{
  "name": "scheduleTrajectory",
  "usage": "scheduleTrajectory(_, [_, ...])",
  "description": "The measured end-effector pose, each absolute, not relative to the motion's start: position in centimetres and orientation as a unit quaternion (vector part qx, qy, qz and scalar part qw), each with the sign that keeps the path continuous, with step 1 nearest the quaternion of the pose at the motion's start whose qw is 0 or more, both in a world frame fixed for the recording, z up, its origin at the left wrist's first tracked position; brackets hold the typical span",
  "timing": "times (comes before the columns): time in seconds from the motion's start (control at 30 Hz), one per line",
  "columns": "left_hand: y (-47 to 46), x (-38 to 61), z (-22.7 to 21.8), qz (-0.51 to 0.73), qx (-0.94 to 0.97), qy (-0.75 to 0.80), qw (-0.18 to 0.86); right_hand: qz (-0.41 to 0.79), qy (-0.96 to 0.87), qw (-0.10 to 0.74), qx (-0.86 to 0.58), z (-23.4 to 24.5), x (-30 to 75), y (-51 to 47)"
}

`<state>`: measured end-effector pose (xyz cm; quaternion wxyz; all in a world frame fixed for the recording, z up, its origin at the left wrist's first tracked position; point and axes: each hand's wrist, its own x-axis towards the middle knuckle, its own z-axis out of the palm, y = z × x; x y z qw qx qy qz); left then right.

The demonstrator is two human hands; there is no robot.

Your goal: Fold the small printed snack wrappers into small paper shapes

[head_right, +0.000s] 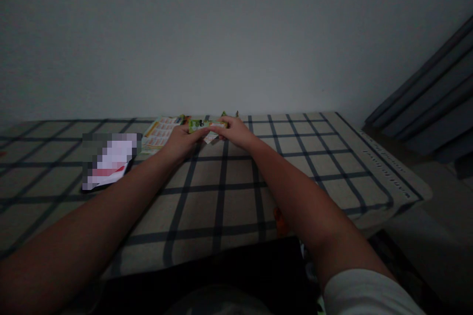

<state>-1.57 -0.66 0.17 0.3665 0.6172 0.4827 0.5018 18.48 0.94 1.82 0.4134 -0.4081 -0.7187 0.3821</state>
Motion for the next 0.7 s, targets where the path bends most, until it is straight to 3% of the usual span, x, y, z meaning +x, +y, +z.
scheduleTrajectory(0.23, [-0.1,-0.9,-0.6,0.531,0.583,0.425,0.445,0.377,-0.71,0.432,-0.408,2.3,18.5,1.2])
scheduleTrajectory(0.7, [-0.2,-0.7,0.3,0.565,0.519,0.389,0.509,0.483,-0.642,0.453,-0.386,2.5,18.7,1.5])
